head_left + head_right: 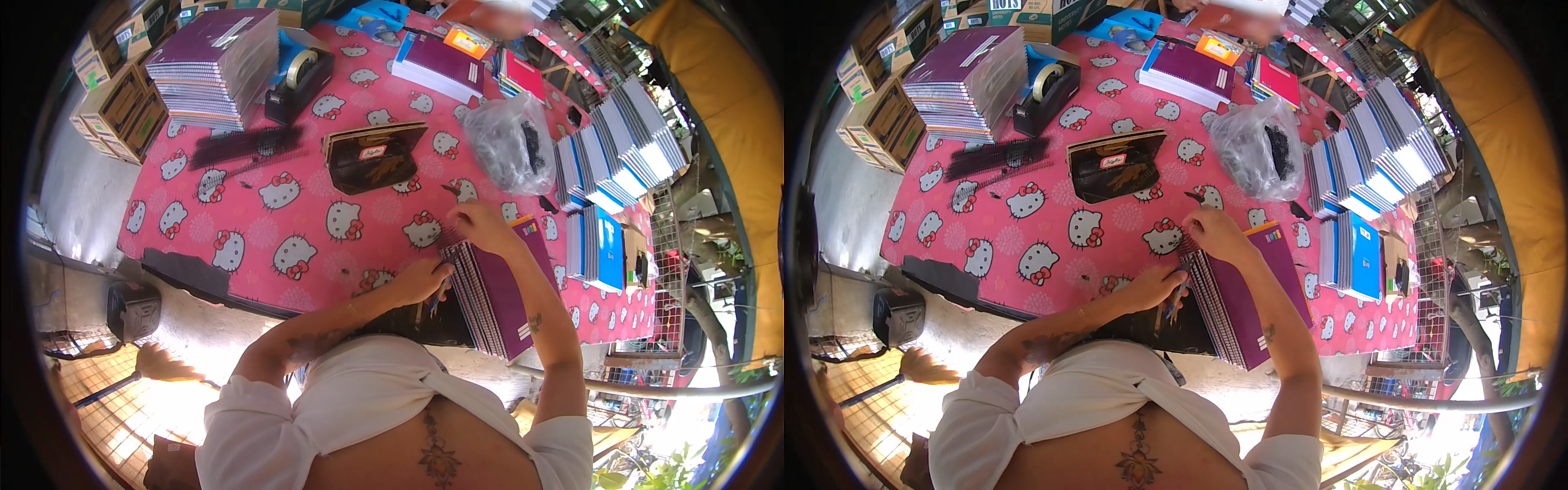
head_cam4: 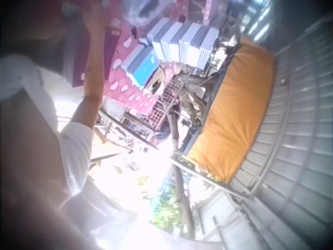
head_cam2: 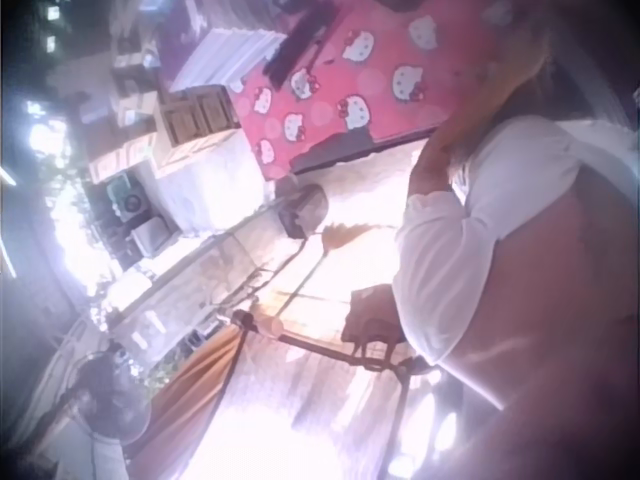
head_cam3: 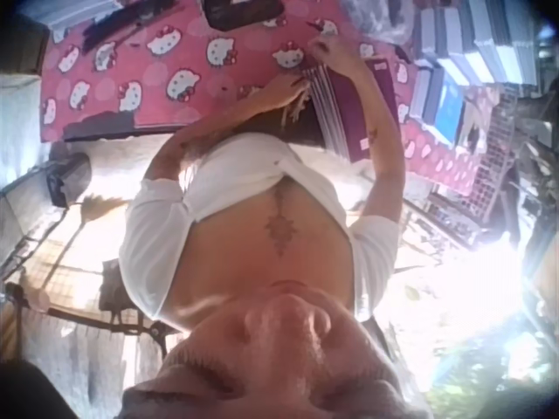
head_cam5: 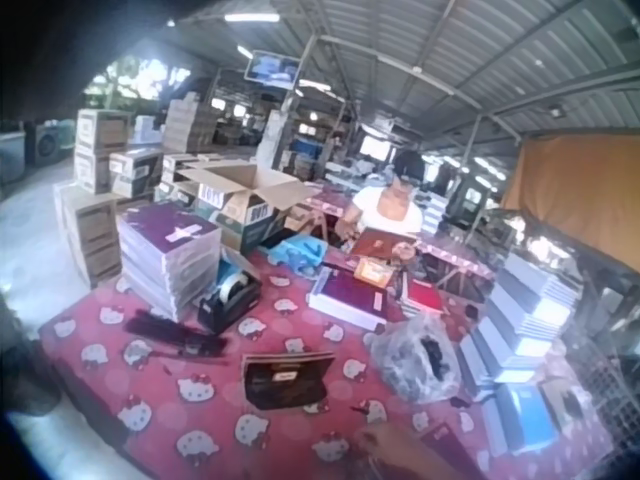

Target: The person picks up notebooks of various colors from a table, turns them over, and stacks them into groups.

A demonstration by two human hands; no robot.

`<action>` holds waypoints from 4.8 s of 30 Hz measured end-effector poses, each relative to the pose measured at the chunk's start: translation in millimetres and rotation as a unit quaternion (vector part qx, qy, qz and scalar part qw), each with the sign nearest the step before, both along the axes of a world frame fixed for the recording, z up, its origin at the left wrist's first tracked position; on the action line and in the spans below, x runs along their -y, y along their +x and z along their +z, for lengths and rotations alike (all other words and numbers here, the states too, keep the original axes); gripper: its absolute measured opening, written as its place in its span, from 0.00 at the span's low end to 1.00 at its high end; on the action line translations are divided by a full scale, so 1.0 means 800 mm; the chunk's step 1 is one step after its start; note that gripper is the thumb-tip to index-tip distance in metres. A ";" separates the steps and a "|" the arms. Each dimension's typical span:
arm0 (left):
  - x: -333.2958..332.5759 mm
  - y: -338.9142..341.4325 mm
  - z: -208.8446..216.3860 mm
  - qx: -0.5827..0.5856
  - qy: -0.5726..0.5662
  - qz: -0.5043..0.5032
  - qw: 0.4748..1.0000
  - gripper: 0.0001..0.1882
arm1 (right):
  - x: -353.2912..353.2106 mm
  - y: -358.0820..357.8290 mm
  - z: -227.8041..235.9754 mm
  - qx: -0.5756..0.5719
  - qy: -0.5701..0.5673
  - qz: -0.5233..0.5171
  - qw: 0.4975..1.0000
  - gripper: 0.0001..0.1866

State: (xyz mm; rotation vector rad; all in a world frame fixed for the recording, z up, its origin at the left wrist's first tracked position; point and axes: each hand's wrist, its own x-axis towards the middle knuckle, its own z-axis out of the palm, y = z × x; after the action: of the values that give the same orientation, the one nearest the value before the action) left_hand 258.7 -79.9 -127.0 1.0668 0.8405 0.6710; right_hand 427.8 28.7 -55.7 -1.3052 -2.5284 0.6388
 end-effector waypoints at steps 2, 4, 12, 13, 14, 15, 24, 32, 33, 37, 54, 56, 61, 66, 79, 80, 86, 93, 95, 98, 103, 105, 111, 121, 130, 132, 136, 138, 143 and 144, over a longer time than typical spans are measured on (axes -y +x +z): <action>-0.009 0.000 0.000 -0.008 0.001 -0.012 1.000 0.17 | -0.001 0.000 -0.006 0.013 0.004 0.007 1.000 0.11; -0.011 0.000 0.000 -0.016 0.005 -0.022 1.000 0.17 | -0.001 0.000 -0.004 0.027 0.010 0.016 0.999 0.11; -0.013 0.008 -0.003 -0.056 0.037 -0.013 0.998 0.17 | -0.004 -0.005 0.008 0.116 -0.118 -0.036 0.986 0.12; -0.012 0.009 -0.002 -0.056 0.036 -0.013 0.998 0.17 | -0.005 -0.005 0.006 0.117 -0.118 -0.036 0.986 0.12; -0.010 0.011 -0.002 -0.060 0.041 -0.005 0.997 0.18 | -0.005 -0.003 0.004 0.112 -0.117 -0.036 0.986 0.12; -0.009 0.012 -0.002 -0.064 0.046 0.003 0.997 0.19 | -0.005 -0.002 0.001 0.108 -0.116 -0.036 0.987 0.12; -0.003 -0.005 0.001 -0.008 -0.001 0.002 1.000 0.19 | -0.011 0.003 -0.019 0.088 -0.044 -0.102 0.990 0.18; -0.010 -0.008 0.007 -0.062 0.080 0.001 0.995 0.19 | -0.021 0.001 -0.017 0.196 -0.132 -0.044 0.971 0.21; -0.008 -0.007 0.009 -0.047 0.067 0.003 0.997 0.19 | -0.021 0.002 -0.018 0.200 -0.127 -0.041 0.971 0.21; -0.011 0.002 -0.008 -0.045 0.059 0.011 0.997 0.19 | -0.023 -0.002 -0.017 0.204 -0.143 -0.046 0.967 0.21; -0.016 0.004 -0.013 0.028 -0.080 -0.012 0.996 0.16 | -0.017 -0.003 -0.020 0.211 -0.139 -0.059 0.966 0.22; -0.015 0.008 -0.016 0.005 -0.029 -0.003 1.000 0.16 | -0.016 -0.002 -0.023 0.213 -0.136 -0.058 0.966 0.22; -0.006 -0.002 -0.017 0.011 0.011 -0.024 1.000 0.17 | -0.019 0.005 -0.033 0.176 -0.129 -0.062 0.974 0.21; 0.000 -0.008 -0.020 -0.025 0.045 0.020 0.998 0.20 | -0.016 -0.007 -0.033 0.162 -0.091 -0.048 0.981 0.20; -0.007 0.004 -0.045 -0.049 0.118 0.031 0.991 0.21 | -0.016 -0.019 -0.018 0.278 -0.102 -0.024 0.955 0.22; -0.011 0.003 -0.041 -0.054 0.094 0.009 0.994 0.19 | -0.015 -0.020 -0.016 0.280 -0.112 -0.029 0.953 0.23; -0.008 0.005 -0.026 -0.025 -0.008 -0.003 1.000 0.17 | -0.015 -0.021 -0.015 0.279 -0.125 -0.027 0.952 0.23; 0.007 -0.004 -0.035 -0.001 0.052 0.008 0.999 0.21 | -0.024 -0.005 -0.037 0.198 -0.143 -0.018 0.970 0.23; 0.002 -0.003 -0.040 -0.006 0.041 0.005 0.999 0.21 | -0.028 -0.002 -0.043 0.197 -0.142 -0.007 0.970 0.22; -0.004 0.001 -0.048 -0.024 0.049 0.010 0.998 0.20 | -0.033 -0.007 -0.043 0.239 -0.153 0.018 0.959 0.21; -0.011 0.006 -0.055 -0.052 0.086 0.029 0.995 0.20 | -0.033 -0.023 -0.027 0.294 -0.179 0.016 0.939 0.21; -0.012 0.004 -0.050 -0.070 0.088 0.000 0.994 0.18 | -0.032 -0.024 -0.027 0.312 -0.160 0.034 0.936 0.21; -0.008 -0.001 -0.034 -0.082 0.040 -0.038 0.995 0.18 | -0.031 -0.017 -0.041 0.296 -0.142 0.034 0.944 0.21; -0.013 -0.006 -0.054 -0.050 0.005 -0.018 0.999 0.17 | -0.037 -0.033 -0.030 0.314 -0.175 0.037 0.932 0.20; -0.012 0.005 -0.059 -0.097 0.039 0.008 0.995 0.16 | -0.040 -0.023 -0.048 0.312 -0.138 0.065 0.938 0.21; -0.014 0.002 -0.060 -0.059 0.045 0.014 0.997 0.18 | -0.039 -0.022 -0.053 0.318 -0.132 0.060 0.937 0.21; -0.015 0.001 -0.049 -0.060 0.000 0.000 0.998 0.19 | -0.038 -0.013 -0.060 0.284 -0.136 0.044 0.948 0.20; -0.013 0.003 -0.055 -0.053 0.026 0.018 0.998 0.18 | -0.039 -0.015 -0.059 0.272 -0.140 0.048 0.951 0.20; -0.014 0.004 -0.061 -0.055 0.023 0.014 0.998 0.17 | -0.037 -0.002 -0.060 0.171 -0.159 0.018 0.972 0.21; -0.014 0.004 -0.064 -0.058 0.030 0.015 0.998 0.16 | -0.038 -0.002 -0.059 0.137 -0.194 0.001 0.971 0.21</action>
State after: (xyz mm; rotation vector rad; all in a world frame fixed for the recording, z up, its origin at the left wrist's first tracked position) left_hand 261.6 -69.0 -178.0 1.1577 0.9424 0.6676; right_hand 426.3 58.9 -103.3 -1.6147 -2.7138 1.0646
